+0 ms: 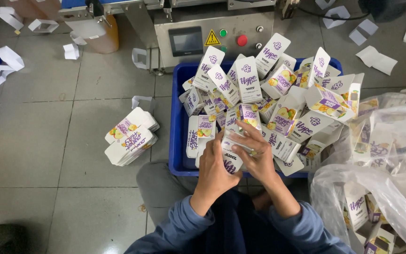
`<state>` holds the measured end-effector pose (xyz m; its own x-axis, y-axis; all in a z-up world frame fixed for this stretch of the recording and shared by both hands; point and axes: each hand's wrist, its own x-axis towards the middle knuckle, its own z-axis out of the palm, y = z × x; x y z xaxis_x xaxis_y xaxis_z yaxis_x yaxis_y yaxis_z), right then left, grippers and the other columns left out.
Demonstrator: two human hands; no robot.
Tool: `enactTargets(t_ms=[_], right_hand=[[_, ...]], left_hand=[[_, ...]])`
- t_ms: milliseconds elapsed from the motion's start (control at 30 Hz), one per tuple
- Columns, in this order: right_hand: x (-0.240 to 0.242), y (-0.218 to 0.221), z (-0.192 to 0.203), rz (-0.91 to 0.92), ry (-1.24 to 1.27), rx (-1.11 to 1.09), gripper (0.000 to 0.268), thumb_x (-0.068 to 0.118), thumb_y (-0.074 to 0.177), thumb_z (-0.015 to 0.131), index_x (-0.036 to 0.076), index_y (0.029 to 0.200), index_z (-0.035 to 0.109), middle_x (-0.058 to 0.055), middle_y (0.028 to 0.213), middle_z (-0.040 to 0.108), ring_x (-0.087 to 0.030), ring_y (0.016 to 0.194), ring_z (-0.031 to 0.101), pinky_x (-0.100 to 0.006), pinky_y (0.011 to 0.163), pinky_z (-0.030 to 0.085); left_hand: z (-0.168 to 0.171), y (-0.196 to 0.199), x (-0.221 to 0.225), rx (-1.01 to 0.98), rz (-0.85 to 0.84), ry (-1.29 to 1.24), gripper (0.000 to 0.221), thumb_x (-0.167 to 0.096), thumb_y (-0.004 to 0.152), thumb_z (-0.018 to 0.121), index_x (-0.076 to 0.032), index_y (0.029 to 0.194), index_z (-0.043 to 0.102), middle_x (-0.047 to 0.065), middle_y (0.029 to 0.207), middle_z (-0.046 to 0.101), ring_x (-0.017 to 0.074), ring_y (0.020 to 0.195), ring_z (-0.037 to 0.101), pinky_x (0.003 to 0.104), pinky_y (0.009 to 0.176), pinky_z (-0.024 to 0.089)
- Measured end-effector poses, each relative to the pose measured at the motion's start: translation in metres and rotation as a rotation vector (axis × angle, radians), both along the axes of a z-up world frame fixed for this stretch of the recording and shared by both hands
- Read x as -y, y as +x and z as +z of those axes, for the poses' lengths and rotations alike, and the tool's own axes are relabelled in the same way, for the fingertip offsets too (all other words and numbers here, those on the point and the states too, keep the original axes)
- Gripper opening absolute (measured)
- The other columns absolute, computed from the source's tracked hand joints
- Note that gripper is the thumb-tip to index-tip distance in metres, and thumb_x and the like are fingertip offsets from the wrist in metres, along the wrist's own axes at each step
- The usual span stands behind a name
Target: Folding flat-packed juice box templates into their final 3D shape and stacking them.
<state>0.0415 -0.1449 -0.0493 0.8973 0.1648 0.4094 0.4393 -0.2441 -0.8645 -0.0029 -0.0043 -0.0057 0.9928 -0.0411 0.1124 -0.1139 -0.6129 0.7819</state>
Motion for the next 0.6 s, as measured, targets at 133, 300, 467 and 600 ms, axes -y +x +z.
enactTargets(t_ms=[133,300,467,600], right_hand=[[0.003,-0.001,0.002,0.02,-0.029,0.007,0.032,0.003,0.088,0.074,0.012,0.118,0.077,-0.021,0.146,0.057,-0.05,0.136,0.048,-0.062,0.102,0.046],[0.014,-0.002,0.007,0.024,0.01,0.012,0.052,0.007,0.087,0.075,0.008,0.137,0.062,-0.026,0.158,0.041,-0.053,0.139,0.041,-0.069,0.106,0.039],[0.009,-0.012,-0.006,-0.024,0.122,-0.003,0.023,0.009,0.09,0.073,0.004,0.112,0.075,-0.024,0.144,0.058,-0.05,0.136,0.05,-0.063,0.108,0.041],[0.013,-0.026,-0.03,-0.02,0.102,-0.037,0.022,0.006,0.086,0.076,0.005,0.108,0.076,-0.025,0.141,0.061,-0.051,0.132,0.053,-0.064,0.106,0.042]], left_hand=[[-0.007,-0.001,0.0,0.014,-0.014,-0.006,0.103,-0.017,0.057,0.075,0.002,0.148,0.033,0.031,0.115,0.052,0.0586,0.099,0.061,0.065,0.078,0.051],[0.003,0.006,-0.008,0.034,0.0,-0.06,0.104,-0.017,0.057,0.076,0.002,0.149,0.032,0.033,0.114,0.054,0.0599,0.1,0.061,0.067,0.079,0.05],[0.0,0.006,-0.015,0.024,0.027,-0.079,0.103,-0.017,0.057,0.078,0.002,0.148,0.033,0.032,0.114,0.054,0.0583,0.101,0.062,0.063,0.081,0.052],[-0.016,-0.004,-0.019,-0.006,0.004,-0.038,0.104,-0.012,0.054,0.078,0.003,0.147,0.035,0.032,0.114,0.055,0.0594,0.099,0.062,0.064,0.079,0.052]])
